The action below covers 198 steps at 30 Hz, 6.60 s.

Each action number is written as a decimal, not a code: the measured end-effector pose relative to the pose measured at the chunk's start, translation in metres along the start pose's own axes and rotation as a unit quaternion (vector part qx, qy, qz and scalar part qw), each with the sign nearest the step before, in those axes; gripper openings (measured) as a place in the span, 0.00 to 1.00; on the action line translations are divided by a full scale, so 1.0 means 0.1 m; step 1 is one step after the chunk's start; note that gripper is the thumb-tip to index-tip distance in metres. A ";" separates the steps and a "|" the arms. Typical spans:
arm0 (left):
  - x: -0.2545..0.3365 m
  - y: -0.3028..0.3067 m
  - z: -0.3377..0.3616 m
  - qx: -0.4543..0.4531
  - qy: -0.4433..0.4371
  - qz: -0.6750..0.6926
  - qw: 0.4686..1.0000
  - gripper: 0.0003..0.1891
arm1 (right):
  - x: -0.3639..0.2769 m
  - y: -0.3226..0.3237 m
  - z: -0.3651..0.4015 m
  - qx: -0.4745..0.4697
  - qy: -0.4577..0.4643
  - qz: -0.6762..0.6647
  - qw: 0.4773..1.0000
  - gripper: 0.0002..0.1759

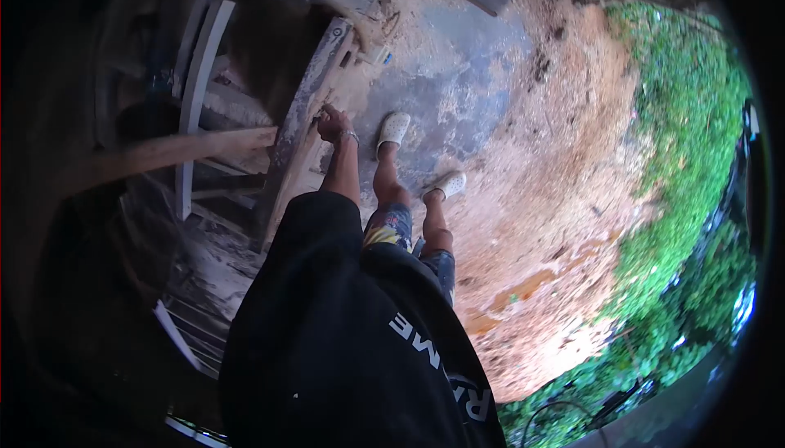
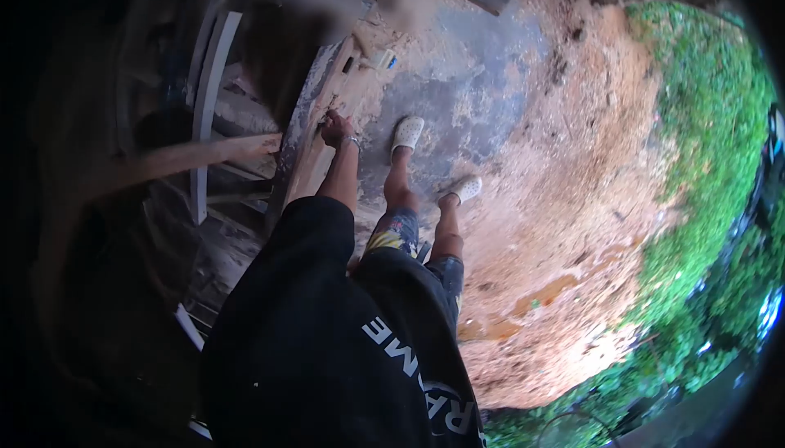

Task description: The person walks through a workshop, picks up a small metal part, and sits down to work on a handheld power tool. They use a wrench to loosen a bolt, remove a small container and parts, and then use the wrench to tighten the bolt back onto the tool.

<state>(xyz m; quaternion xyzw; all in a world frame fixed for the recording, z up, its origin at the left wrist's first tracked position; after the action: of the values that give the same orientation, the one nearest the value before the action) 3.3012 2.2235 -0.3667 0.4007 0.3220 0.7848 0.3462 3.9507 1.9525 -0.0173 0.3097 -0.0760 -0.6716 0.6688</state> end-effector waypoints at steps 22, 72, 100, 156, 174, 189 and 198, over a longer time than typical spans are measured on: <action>-0.70 -0.42 0.80 -0.214 -0.005 0.227 0.950 0.25 | -2.24 1.06 -3.10 -0.162 0.208 0.269 0.926 0.23; -4.30 6.95 3.06 0.435 -0.014 0.480 0.762 0.04 | 2.03 -3.57 4.48 -0.840 0.286 0.449 0.103 0.21; -5.43 9.37 -1.58 0.243 -0.050 0.450 0.858 0.08 | 4.61 -6.81 6.78 -0.761 0.269 0.524 0.272 0.13; -5.83 16.72 -12.45 0.297 -0.108 0.373 0.872 0.12 | 10.01 -15.92 15.11 -0.741 0.309 0.580 0.142 0.15; -8.86 19.32 -14.91 0.329 0.090 0.586 0.735 0.12 | 14.64 -17.07 17.48 -0.731 0.246 0.625 -0.116 0.11; -12.56 21.67 -15.80 0.373 0.184 0.587 0.694 0.15 | 19.22 -16.65 18.57 -0.707 0.165 0.685 -0.066 0.11; -14.48 23.17 -16.29 0.373 0.136 0.547 0.737 0.15 | 21.45 -16.25 19.60 -0.744 0.253 0.609 -0.108 0.16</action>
<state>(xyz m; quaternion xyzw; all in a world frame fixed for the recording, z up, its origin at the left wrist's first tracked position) 1.8882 -0.5897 0.0910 0.4941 0.3580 0.7021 -0.3670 1.7386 -0.5345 0.0314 0.4070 -0.4885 -0.5022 -0.5861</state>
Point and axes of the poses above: each hand's wrist, its own z-axis away from the middle knuckle, its own y-axis out of the back of the hand, x = y × z, the point moved 6 cm from there along -z, towards the middle knuckle, and after that the axes turned 7 degrees about y, right-handed, at the moved point
